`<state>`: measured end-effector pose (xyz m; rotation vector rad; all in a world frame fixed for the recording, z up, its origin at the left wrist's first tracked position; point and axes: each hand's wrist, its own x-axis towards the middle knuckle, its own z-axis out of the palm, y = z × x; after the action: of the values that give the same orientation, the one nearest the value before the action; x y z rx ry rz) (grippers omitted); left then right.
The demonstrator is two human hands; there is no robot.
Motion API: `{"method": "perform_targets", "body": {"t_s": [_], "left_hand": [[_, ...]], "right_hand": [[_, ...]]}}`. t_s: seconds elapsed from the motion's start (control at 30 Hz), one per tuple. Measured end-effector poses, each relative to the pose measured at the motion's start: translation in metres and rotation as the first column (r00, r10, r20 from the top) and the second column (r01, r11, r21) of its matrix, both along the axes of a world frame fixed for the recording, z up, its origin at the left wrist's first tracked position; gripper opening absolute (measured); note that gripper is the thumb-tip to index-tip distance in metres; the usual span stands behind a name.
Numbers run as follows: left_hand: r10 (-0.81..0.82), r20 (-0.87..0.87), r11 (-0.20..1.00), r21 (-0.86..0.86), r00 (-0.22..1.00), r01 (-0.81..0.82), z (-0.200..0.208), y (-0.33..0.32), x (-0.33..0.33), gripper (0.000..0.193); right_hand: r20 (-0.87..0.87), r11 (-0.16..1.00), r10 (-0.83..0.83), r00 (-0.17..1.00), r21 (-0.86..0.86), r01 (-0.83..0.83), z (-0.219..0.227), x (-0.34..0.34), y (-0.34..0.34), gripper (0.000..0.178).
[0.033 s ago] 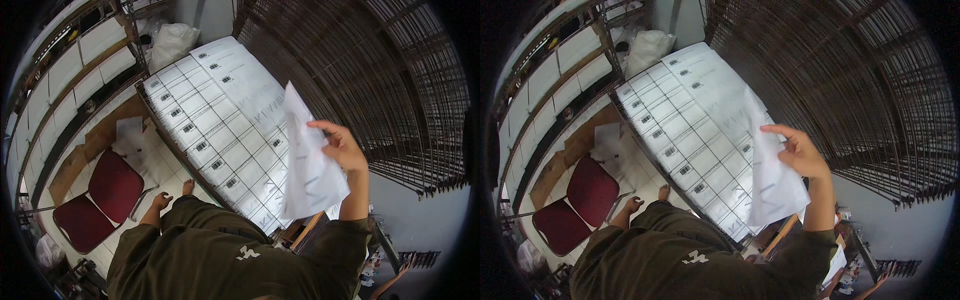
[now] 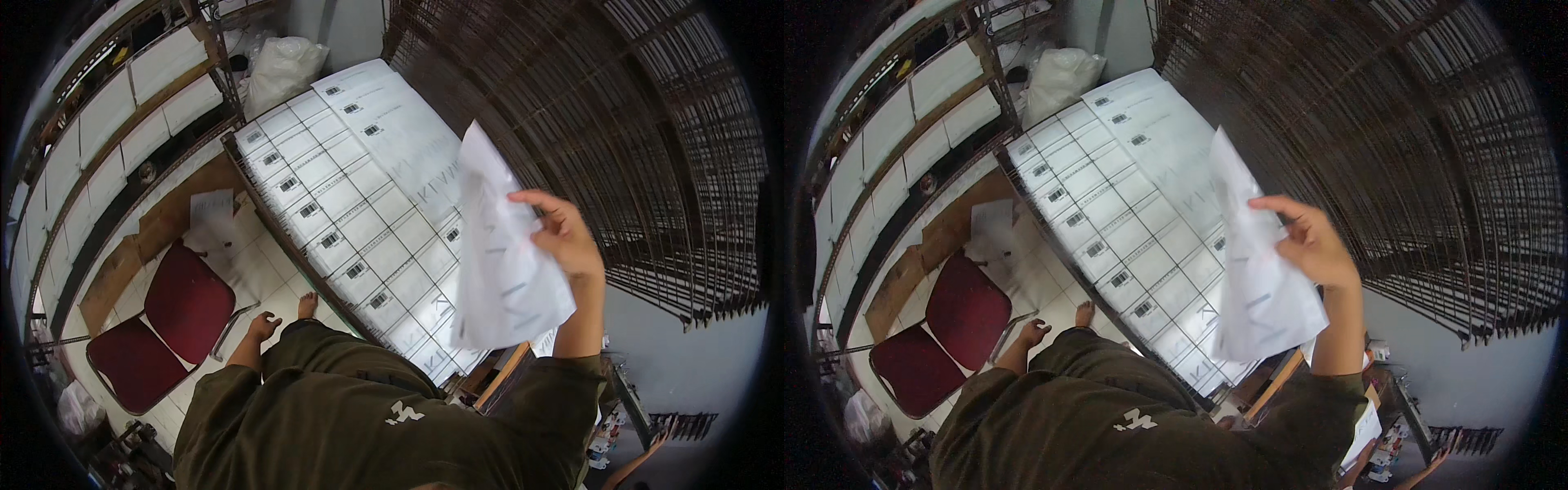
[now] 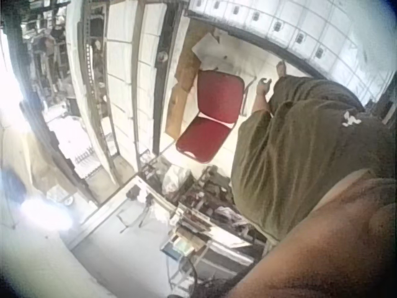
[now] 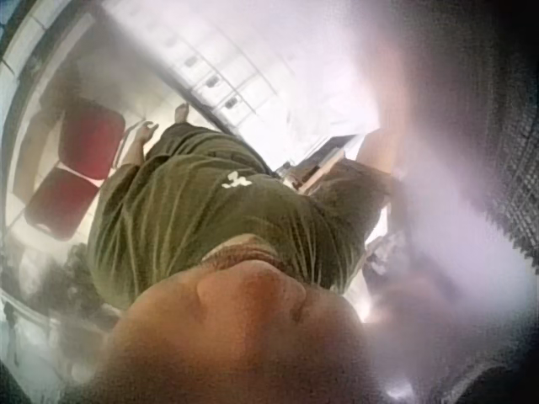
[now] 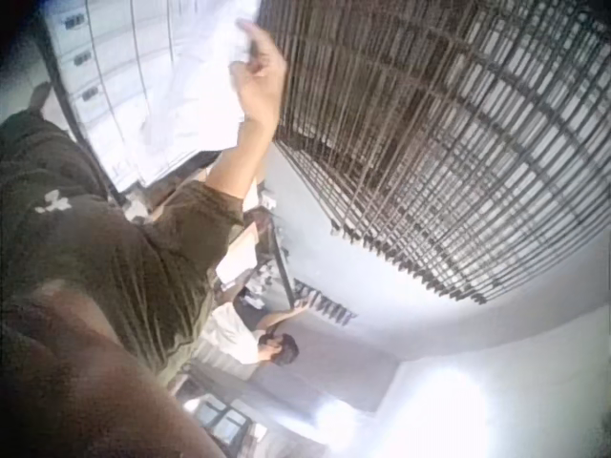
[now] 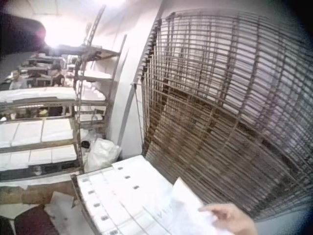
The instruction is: The person repeatedly picks up white papers from a table and places them onto a large stack on a metal rack. The person handles the papers one at a time, moving them from the table to the rack in a repetitive cycle.
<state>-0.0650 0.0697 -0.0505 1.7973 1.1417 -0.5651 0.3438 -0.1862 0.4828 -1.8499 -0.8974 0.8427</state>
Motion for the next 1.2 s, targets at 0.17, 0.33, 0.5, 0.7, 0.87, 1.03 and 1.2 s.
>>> {"method": "perform_targets", "body": {"t_s": [0.17,0.33,0.5,0.7,0.87,1.03,1.2], "left_hand": [[0.022,0.004,0.999,0.027,1.000,-0.022,0.017,0.024,0.013,0.058],[-0.044,-0.062,0.999,-0.007,0.997,0.044,0.034,0.044,0.014,0.058],[-0.090,-0.075,0.992,0.084,0.993,0.096,0.043,0.077,-0.001,0.057],[-0.037,-0.097,0.993,0.112,0.995,0.048,0.069,0.100,0.003,0.055],[-0.035,-0.033,0.992,0.118,0.999,0.039,0.043,0.101,-0.020,0.059],[-0.045,-0.050,0.994,0.100,0.998,0.050,0.076,0.086,0.001,0.060],[-0.056,-0.011,0.993,0.106,0.998,0.057,0.080,0.086,0.005,0.059]], "right_hand": [[0.021,0.842,-0.468,0.883,0.312,0.439,-0.055,0.055,-0.022,0.064],[-0.231,0.496,-0.726,0.648,0.477,0.726,-0.253,0.090,-0.064,0.065],[-0.330,0.372,-0.810,0.485,0.350,0.859,-0.370,0.123,-0.057,0.061],[-0.338,0.358,-0.823,0.456,0.314,0.879,-0.418,0.160,-0.063,0.059],[-0.244,0.363,-0.862,0.443,0.311,0.878,-0.432,0.176,-0.066,0.060],[-0.127,0.411,-0.877,0.462,0.298,0.862,-0.415,0.173,-0.056,0.059],[-0.288,0.385,-0.837,0.465,0.295,0.875,-0.425,0.170,-0.069,0.059]]}}
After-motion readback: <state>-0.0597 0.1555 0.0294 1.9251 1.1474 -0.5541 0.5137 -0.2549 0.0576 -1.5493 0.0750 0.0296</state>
